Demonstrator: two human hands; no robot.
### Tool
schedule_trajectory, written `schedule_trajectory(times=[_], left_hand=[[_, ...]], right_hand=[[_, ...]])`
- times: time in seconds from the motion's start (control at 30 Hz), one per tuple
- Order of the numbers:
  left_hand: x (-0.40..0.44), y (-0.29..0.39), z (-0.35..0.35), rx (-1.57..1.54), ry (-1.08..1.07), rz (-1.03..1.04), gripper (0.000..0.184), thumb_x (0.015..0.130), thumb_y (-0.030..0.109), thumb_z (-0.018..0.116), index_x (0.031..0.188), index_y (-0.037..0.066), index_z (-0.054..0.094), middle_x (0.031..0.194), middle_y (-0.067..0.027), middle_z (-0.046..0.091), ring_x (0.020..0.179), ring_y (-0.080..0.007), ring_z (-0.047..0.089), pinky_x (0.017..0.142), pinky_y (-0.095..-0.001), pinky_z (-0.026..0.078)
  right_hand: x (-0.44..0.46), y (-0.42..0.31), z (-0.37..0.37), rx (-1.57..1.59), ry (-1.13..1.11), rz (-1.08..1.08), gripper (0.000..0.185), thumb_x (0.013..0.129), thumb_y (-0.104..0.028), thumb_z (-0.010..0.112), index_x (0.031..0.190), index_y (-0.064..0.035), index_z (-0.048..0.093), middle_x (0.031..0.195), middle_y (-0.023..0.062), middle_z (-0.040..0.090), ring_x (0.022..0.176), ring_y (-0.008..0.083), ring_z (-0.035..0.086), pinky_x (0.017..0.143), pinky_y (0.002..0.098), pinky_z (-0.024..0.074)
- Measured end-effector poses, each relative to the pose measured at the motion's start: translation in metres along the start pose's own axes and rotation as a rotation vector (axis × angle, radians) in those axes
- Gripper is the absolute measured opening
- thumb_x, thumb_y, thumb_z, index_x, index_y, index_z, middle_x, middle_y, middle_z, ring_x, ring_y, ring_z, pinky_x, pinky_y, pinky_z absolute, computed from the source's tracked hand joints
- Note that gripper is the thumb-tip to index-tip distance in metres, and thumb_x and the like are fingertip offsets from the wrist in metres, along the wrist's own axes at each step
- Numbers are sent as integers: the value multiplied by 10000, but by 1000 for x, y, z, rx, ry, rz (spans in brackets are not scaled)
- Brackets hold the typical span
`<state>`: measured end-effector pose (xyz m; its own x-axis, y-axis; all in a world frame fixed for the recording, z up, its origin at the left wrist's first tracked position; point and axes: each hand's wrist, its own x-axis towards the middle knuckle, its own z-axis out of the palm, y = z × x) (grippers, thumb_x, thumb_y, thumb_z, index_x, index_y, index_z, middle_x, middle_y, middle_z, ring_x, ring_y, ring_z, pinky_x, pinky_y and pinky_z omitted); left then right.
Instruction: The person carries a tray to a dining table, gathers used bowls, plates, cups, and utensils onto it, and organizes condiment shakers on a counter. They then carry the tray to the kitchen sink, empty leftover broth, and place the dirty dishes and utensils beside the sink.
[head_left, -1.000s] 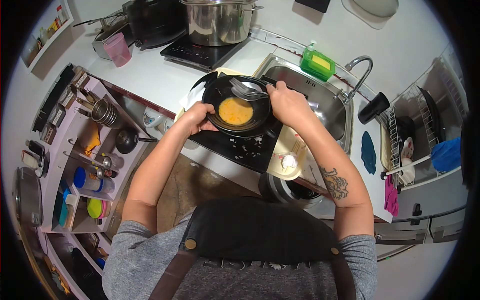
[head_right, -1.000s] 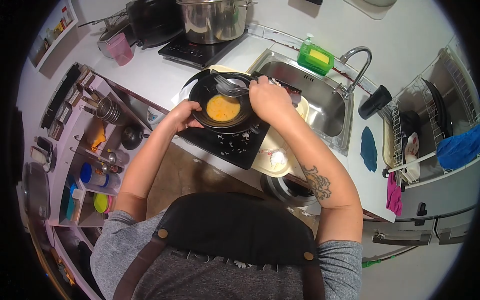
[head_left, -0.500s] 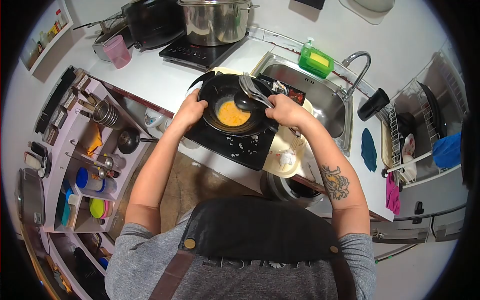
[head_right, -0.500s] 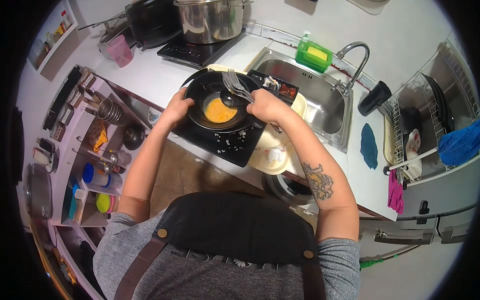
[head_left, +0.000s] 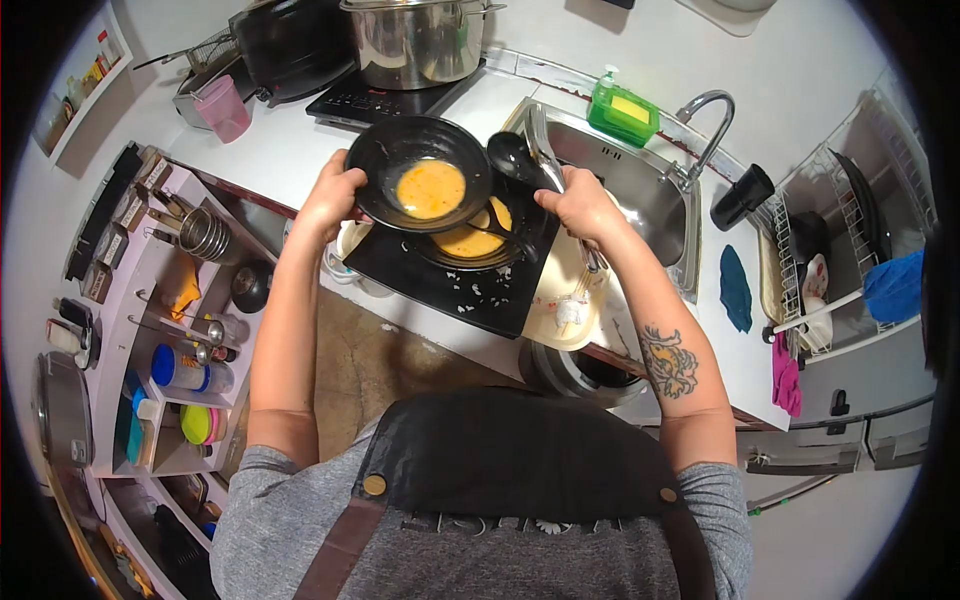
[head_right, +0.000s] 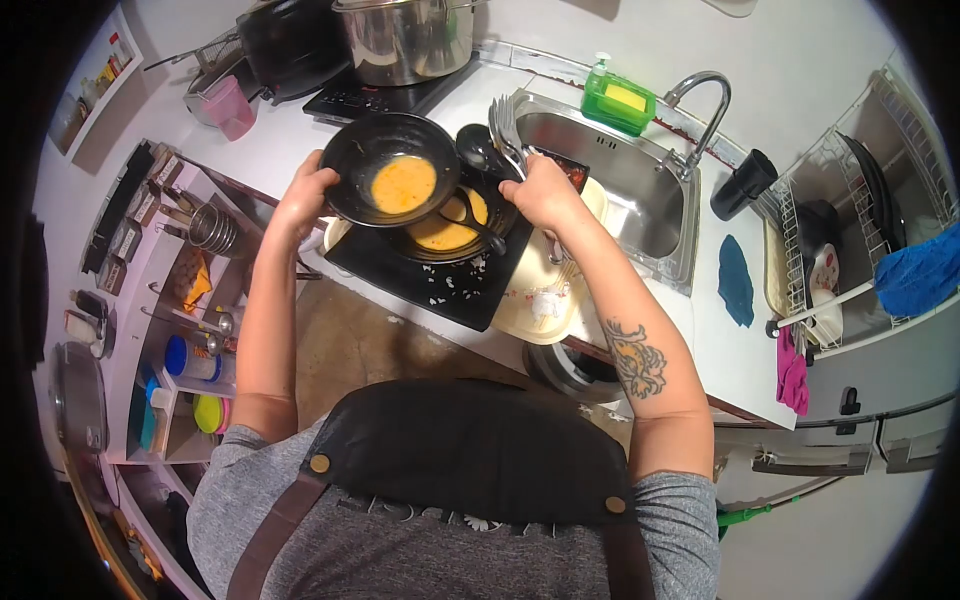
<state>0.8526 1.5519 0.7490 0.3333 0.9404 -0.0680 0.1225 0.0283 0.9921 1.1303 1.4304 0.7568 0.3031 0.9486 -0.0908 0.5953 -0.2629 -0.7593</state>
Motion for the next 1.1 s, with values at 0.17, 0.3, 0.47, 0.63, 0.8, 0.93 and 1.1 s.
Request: schedule_trajectory(times=[0.17, 0.3, 0.47, 0.63, 0.8, 0.93, 1.1], left_hand=[[-1, 5, -20, 28, 53, 13, 327, 738, 49, 420, 1060, -1, 444, 772, -86, 533, 531, -124, 523, 417, -270, 474], [-7, 13, -23, -22, 118, 57, 353, 742, 46, 422, 1090, -12, 409, 769, -89, 532, 537, -125, 527, 415, -262, 466], [-1, 7, -34, -25, 92, 56, 360, 743, 42, 420, 1097, -16, 391, 759, -90, 533, 505, -133, 527, 409, -257, 465], [0, 0, -37, -27, 73, 72, 347, 740, 40, 416, 1082, -13, 397, 753, -88, 531, 485, -132, 524, 402, -257, 465], [-3, 3, -34, -46, 90, 16, 354, 744, 17, 436, 1095, -27, 441, 914, -82, 535, 813, -141, 506, 720, -239, 418], [2, -1, -34, -61, 64, 27, 350, 743, 20, 437, 1090, -25, 442, 902, -77, 534, 782, -138, 513, 698, -234, 428], [8, -7, -31, -6, 91, 35, 332, 742, 54, 421, 1072, 18, 442, 746, -59, 527, 487, -106, 494, 411, -242, 449]], right_hand=[[1, -1, 14, -287, -23, -75, 402, 718, -249, 638, 920, 91, 567, 908, 290, 582, 902, 383, 576, 792, 392, 464], [-11, -23, 30, -556, -163, -50, 358, 672, -258, 690, 888, 20, 625, 896, 223, 618, 875, 334, 605, 774, 393, 486], [-15, -42, 34, -740, -270, -47, 282, 665, -145, 648, 904, 3, 633, 915, 190, 626, 876, 305, 614, 757, 381, 497], [-6, -39, 18, -877, -208, -142, 218, 712, -76, 533, 888, -4, 638, 918, 184, 626, 870, 300, 616, 731, 383, 506], [-5, -19, 8, -1021, 38, -382, 193, 755, -84, 482, 837, -15, 642, 888, 158, 624, 788, 297, 629, 667, 382, 515], [-11, -13, 6, -1044, 189, -507, 154, 761, -87, 471, 811, -30, 606, 856, 143, 598, 702, 272, 632, 613, 366, 514], [-15, -2, -2, -1028, 257, -488, 132, 761, -76, 464, 817, -27, 573, 865, 158, 576, 697, 302, 626, 613, 383, 513]])
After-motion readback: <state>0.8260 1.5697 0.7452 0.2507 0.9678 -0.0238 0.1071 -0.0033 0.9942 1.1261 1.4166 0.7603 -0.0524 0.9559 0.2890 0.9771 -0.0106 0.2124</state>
